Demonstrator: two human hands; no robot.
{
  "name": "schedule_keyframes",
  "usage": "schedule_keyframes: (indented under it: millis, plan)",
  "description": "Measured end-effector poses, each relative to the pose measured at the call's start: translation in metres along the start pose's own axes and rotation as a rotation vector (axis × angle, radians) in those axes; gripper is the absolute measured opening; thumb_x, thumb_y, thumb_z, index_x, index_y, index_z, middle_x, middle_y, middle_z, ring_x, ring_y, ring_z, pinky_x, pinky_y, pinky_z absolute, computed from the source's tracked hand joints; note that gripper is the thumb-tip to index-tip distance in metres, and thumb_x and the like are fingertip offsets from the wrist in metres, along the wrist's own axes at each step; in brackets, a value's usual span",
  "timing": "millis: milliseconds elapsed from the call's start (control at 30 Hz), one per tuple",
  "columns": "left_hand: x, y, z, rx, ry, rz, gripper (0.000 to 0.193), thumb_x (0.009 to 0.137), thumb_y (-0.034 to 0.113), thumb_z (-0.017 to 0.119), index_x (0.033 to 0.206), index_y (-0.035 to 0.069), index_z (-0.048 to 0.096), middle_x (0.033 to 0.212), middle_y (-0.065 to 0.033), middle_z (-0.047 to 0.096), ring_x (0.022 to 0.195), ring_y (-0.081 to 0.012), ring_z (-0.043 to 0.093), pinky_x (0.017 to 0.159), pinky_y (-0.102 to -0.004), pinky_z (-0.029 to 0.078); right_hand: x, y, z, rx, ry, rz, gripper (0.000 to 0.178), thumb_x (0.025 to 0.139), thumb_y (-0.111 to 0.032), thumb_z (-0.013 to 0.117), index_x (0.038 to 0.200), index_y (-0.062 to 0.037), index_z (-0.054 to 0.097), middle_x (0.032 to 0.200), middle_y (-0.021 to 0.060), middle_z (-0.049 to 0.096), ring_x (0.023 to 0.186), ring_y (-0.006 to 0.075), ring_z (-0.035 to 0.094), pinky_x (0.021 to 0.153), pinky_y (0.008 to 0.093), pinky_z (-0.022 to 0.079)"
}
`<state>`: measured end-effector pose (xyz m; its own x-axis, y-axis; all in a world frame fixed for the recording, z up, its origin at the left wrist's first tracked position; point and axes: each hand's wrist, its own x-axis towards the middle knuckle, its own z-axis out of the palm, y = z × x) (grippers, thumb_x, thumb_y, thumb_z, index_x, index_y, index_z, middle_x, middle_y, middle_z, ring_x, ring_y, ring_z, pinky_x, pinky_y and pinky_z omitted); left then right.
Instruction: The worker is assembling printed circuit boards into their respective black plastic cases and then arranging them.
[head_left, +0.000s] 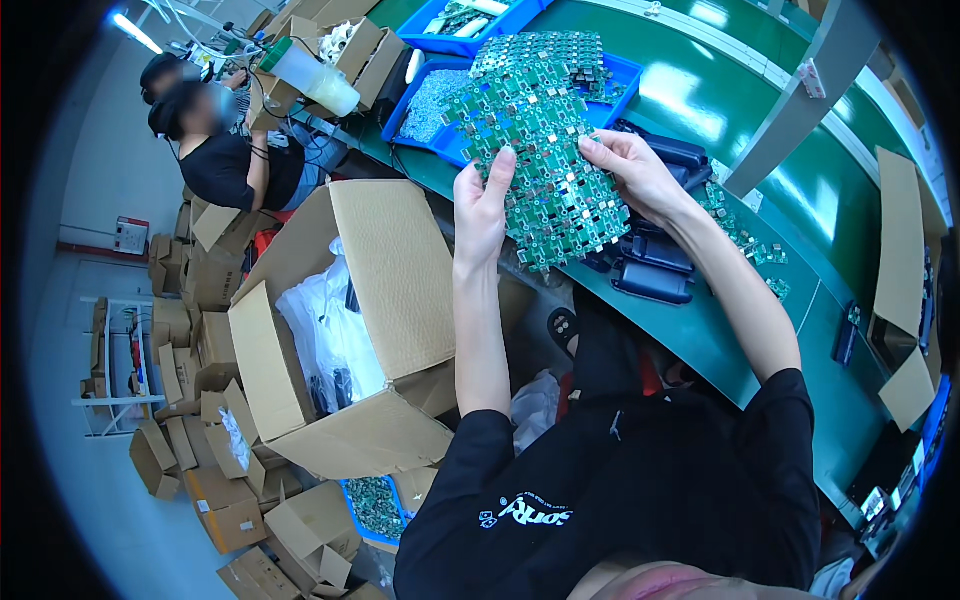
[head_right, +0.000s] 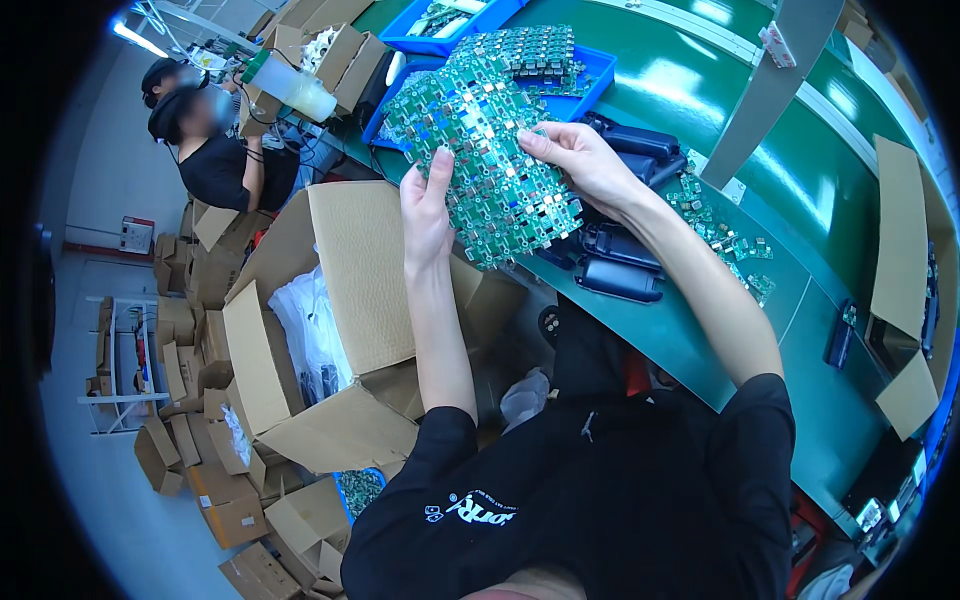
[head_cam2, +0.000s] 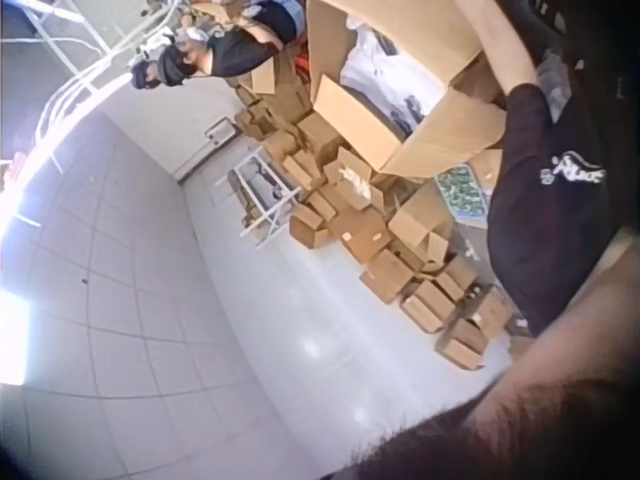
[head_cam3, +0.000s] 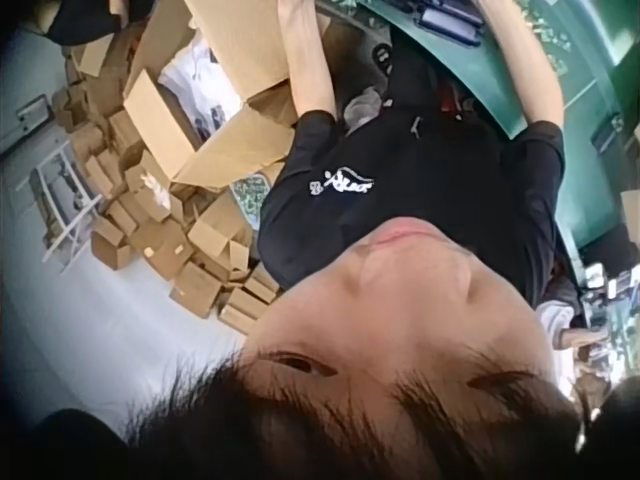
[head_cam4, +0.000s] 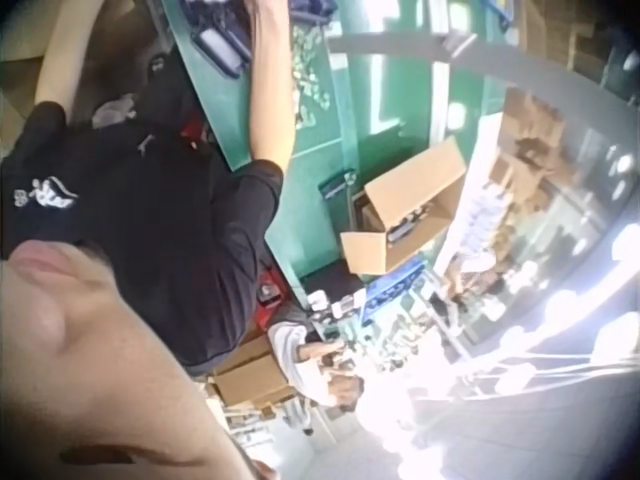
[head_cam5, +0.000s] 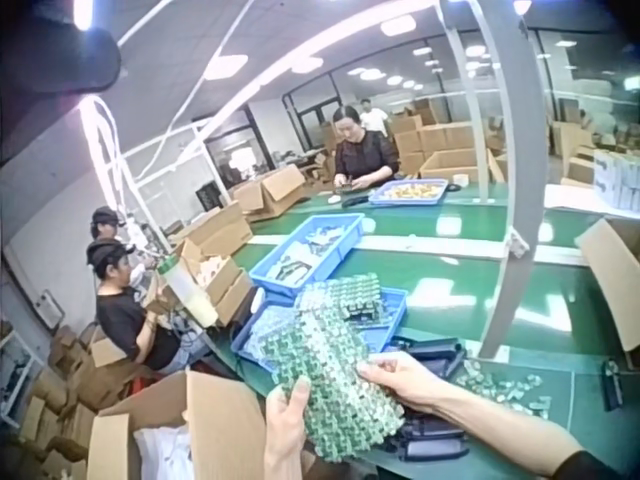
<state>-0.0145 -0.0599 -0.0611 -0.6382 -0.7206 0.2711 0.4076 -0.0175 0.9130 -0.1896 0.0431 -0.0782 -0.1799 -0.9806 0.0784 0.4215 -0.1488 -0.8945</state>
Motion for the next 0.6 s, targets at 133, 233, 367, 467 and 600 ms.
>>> schedule_keyframes:
  millis: [133, 233, 367, 467, 600]
  plan:
    - [-0.002, 0.004, 0.005, 0.22, 0.055, 0.054, 0.029, 0.099, 0.028, 0.06, 0.105, -0.001, 0.064, 0.095, -0.0009, 0.067, 0.079, -0.0039, 0.055, 0.069, -0.0211, 0.043, 0.0, -0.008, 0.001, -0.487, 0.166, -0.077, 0.029, 0.098, -0.029, 0.062, 0.103, 0.0001, 0.064, 0.079, -0.0056, 0.063, 0.069, -0.0001, 0.05, 0.06, 0.0201, 0.04]
    - [-0.003, 0.009, 0.011, 0.412, 0.158, 0.1, 0.03, 0.099, 0.03, 0.06, 0.098, 0.0, 0.065, 0.082, 0.0027, 0.063, 0.069, -0.0012, 0.048, 0.059, -0.0192, 0.035, -0.004, -0.016, 0.01, -0.731, 0.282, -0.146, 0.031, 0.096, -0.029, 0.064, 0.104, 0.001, 0.063, 0.071, -0.008, 0.058, 0.064, -0.0003, 0.044, 0.055, 0.0209, 0.033]
    - [-0.006, 0.012, 0.013, 0.533, 0.202, 0.074, 0.03, 0.099, 0.03, 0.061, 0.095, 0.0, 0.064, 0.076, 0.0043, 0.06, 0.064, -0.0003, 0.044, 0.054, -0.0195, 0.031, -0.005, -0.014, 0.021, -0.774, 0.385, -0.239, 0.032, 0.095, -0.029, 0.066, 0.104, 0.0013, 0.063, 0.065, -0.0096, 0.051, 0.06, -0.0002, 0.036, 0.051, 0.0227, 0.027]
    - [-0.006, 0.015, 0.016, 0.459, 0.203, 0.121, 0.029, 0.099, 0.029, 0.062, 0.096, 0.0, 0.065, 0.077, 0.0036, 0.061, 0.066, -0.0006, 0.046, 0.056, -0.0194, 0.033, -0.004, -0.013, 0.023, -0.795, 0.419, -0.278, 0.03, 0.095, -0.028, 0.067, 0.102, 0.0009, 0.063, 0.066, -0.009, 0.049, 0.06, 0.0001, 0.035, 0.051, 0.0234, 0.026]
    - [-0.01, 0.018, 0.01, 0.402, 0.133, 0.125, 0.026, 0.098, 0.025, 0.062, 0.098, -0.001, 0.066, 0.08, 0.0027, 0.063, 0.069, -0.0012, 0.049, 0.06, -0.0195, 0.037, -0.006, -0.031, 0.024, -0.749, 0.325, -0.256, 0.026, 0.095, -0.026, 0.066, 0.099, -0.0001, 0.065, 0.07, -0.0079, 0.053, 0.063, 0.0004, 0.038, 0.054, 0.0221, 0.03]
